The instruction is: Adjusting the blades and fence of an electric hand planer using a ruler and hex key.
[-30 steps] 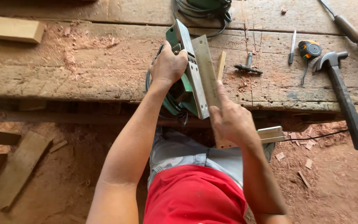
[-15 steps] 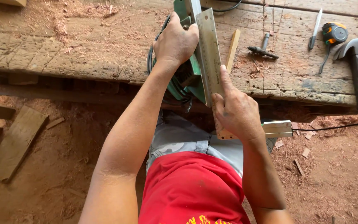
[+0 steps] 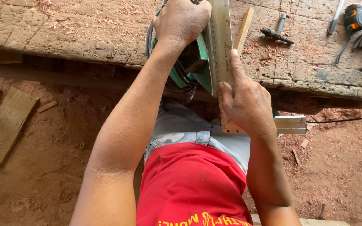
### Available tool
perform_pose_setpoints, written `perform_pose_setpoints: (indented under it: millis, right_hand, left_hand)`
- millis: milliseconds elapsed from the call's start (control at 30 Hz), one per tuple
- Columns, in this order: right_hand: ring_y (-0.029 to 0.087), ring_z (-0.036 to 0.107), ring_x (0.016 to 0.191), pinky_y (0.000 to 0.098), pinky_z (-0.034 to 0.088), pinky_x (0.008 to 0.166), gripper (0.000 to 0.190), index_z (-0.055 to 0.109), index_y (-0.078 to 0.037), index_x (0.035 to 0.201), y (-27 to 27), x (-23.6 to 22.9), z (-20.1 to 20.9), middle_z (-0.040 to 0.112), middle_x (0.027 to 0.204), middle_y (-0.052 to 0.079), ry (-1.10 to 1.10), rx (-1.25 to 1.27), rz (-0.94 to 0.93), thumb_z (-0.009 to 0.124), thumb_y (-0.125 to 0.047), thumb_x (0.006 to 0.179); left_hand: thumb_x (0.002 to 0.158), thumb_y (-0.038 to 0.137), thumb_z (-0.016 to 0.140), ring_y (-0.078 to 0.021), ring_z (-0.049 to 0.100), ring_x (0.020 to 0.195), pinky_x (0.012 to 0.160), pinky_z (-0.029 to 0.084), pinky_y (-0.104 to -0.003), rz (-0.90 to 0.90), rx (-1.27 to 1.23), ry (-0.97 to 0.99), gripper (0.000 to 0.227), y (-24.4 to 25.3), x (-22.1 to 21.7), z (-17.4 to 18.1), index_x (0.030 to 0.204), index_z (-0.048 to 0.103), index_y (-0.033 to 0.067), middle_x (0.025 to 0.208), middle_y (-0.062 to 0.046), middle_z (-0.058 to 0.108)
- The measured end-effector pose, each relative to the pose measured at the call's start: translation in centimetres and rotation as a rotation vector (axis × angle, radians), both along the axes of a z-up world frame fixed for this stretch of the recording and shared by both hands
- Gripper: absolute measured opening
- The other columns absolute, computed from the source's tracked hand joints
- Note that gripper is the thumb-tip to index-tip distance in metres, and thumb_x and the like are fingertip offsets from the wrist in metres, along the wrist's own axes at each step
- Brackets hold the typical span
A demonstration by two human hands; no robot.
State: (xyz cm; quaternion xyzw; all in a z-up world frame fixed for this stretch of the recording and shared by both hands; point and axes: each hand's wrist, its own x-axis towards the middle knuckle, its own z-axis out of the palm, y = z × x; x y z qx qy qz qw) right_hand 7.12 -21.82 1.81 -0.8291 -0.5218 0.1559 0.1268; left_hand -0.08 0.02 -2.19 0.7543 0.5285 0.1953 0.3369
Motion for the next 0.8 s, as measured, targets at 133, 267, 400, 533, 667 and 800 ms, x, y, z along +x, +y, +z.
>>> perform_pose_setpoints:
  millis: [133,267,400,533,667,800]
  right_hand:
    - [0.048,0.069,0.085,0.0577,0.053,0.080,0.081,0.024,-0.010,0.164,0.0,0.0,0.0,0.071,0.095,0.030,-0.016,-0.012,0.000,0.063,-0.026,0.096]
    - [0.047,0.070,0.084,0.0569,0.054,0.080,0.081,0.024,-0.009,0.164,-0.1,0.1,-0.2,0.071,0.095,0.029,-0.006,-0.001,0.003,0.063,-0.025,0.096]
    - [0.047,0.070,0.083,0.0569,0.054,0.079,0.081,0.024,-0.008,0.164,-0.2,0.1,-0.4,0.072,0.095,0.028,-0.015,0.027,0.024,0.064,-0.024,0.096]
    - [0.046,0.071,0.082,0.0565,0.055,0.078,0.080,0.024,-0.007,0.164,-0.2,0.1,-0.2,0.072,0.094,0.028,0.003,0.028,0.021,0.064,-0.024,0.096]
    - [0.046,0.071,0.082,0.0566,0.054,0.077,0.079,0.027,-0.006,0.164,-0.2,0.2,-0.3,0.072,0.094,0.028,-0.017,0.040,0.026,0.064,-0.024,0.096]
    - [0.045,0.072,0.085,0.0552,0.054,0.083,0.078,0.031,-0.011,0.163,0.1,1.5,-0.6,0.073,0.091,0.027,0.026,0.065,-0.053,0.067,-0.025,0.095]
  left_hand:
    - [0.075,0.045,0.064,-0.0324,0.075,0.092,0.090,0.050,-0.053,0.012,0.031,-0.029,0.040,0.1,0.1,-0.2,0.093,0.077,0.0119,0.093,-0.012,0.078]
    - [0.072,0.043,0.066,-0.0325,0.074,0.091,0.087,0.051,-0.052,0.007,0.067,-0.031,0.038,0.0,0.0,-0.2,0.094,0.077,0.0140,0.093,-0.010,0.078]
    - [0.081,0.041,0.061,-0.0321,0.074,0.089,0.086,0.047,-0.058,-0.030,0.110,-0.016,0.035,0.1,0.1,-1.2,0.097,0.078,0.0149,0.092,-0.009,0.078]
    - [0.086,0.049,0.058,-0.0301,0.075,0.085,0.086,0.048,-0.059,-0.034,0.085,0.041,0.041,0.3,0.3,-1.8,0.097,0.078,0.0144,0.088,-0.009,0.078]
    - [0.090,0.051,0.054,-0.0317,0.075,0.087,0.084,0.051,-0.058,-0.060,0.091,0.079,0.046,0.5,0.4,-2.5,0.103,0.077,0.0128,0.089,-0.012,0.077]
    - [0.091,0.043,0.055,-0.0352,0.073,0.092,0.086,0.048,-0.061,-0.036,0.159,0.065,0.041,0.9,0.5,-3.1,0.101,0.077,0.0096,0.096,-0.015,0.077]
